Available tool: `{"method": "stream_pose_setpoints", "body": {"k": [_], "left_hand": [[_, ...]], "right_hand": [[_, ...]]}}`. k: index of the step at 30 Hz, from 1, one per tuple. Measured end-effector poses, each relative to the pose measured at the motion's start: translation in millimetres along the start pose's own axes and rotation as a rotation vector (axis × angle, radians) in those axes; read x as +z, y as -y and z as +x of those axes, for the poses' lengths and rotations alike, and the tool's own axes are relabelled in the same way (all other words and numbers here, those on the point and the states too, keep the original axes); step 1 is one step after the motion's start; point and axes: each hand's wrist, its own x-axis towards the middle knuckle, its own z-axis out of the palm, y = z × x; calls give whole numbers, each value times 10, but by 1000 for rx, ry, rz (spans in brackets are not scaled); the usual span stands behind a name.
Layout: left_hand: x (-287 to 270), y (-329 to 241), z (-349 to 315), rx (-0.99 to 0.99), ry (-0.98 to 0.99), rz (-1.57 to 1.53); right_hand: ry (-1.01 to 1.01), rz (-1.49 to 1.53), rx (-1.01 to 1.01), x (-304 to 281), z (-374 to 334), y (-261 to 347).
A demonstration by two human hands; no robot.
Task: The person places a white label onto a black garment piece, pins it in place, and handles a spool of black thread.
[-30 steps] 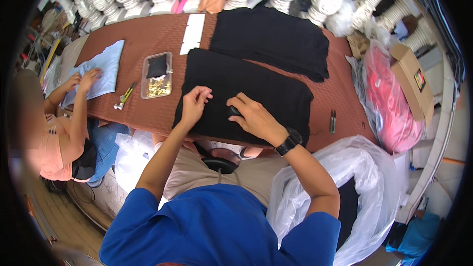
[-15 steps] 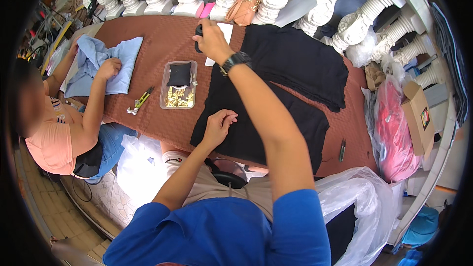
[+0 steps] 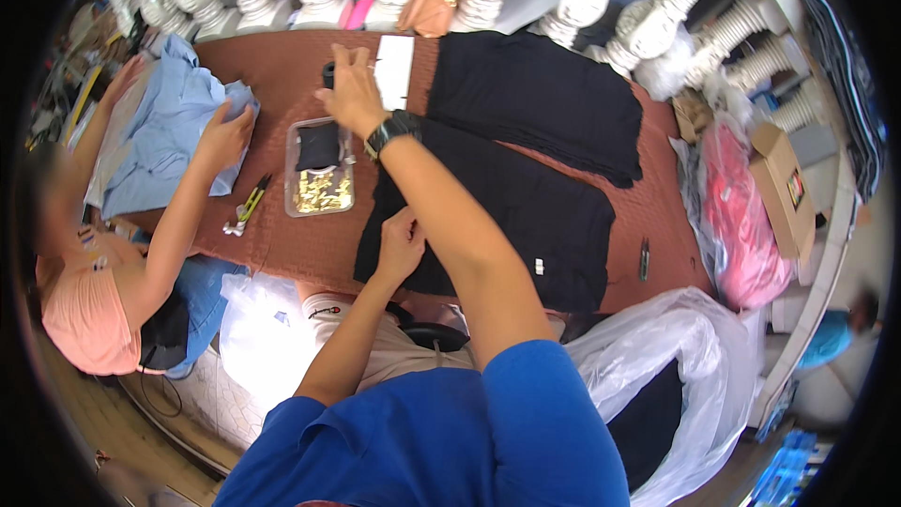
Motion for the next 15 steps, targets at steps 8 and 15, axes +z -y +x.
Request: {"method": "stream_pose_setpoints", "body": {"k": [8,15], "left_hand": [[65,-34,17,19,18,-14],[46,-28,-6,5,-5,45]], "right_hand": [[-739,962,-298,-2535,-1616,1151],[-439,616,-621,-3608,-2242,1460]]}}
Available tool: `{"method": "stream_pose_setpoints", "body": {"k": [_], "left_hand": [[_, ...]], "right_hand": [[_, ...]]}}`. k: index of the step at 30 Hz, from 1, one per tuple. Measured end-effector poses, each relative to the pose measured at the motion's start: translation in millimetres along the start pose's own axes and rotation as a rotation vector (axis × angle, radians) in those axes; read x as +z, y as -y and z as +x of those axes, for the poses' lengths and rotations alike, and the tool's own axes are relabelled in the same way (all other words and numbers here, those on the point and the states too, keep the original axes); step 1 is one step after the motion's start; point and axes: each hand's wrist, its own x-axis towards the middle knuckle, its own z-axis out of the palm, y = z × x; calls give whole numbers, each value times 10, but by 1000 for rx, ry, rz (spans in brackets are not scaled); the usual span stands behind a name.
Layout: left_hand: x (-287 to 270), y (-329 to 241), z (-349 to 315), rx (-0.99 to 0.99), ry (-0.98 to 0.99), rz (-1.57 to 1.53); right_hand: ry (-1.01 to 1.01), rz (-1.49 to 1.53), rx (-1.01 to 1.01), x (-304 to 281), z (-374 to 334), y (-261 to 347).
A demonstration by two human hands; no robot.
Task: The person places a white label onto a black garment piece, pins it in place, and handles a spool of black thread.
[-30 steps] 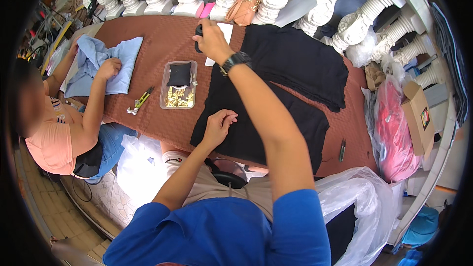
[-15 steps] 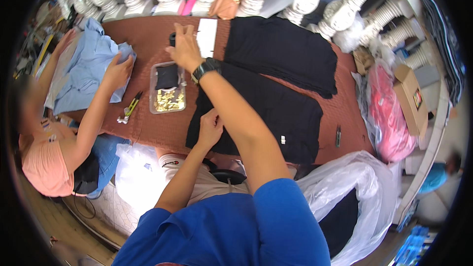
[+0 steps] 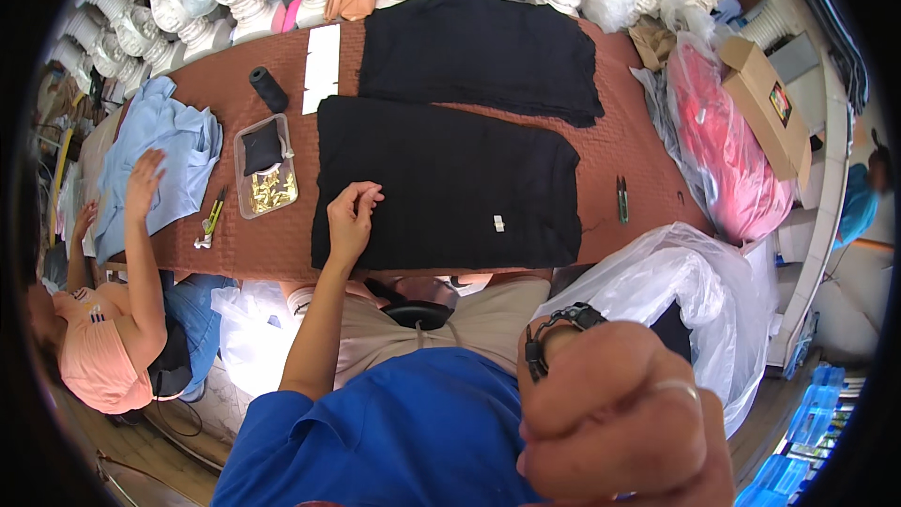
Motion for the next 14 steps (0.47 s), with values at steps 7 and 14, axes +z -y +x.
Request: {"method": "stream_pose_setpoints", "body": {"k": [7,14], "left_hand": [[42,136,10,3,10,36],[177,345,8,-11,55,27]], "right_hand": [[215,239,239,-431,-65,-210],[10,686,220,-266,-421,-798]]}}
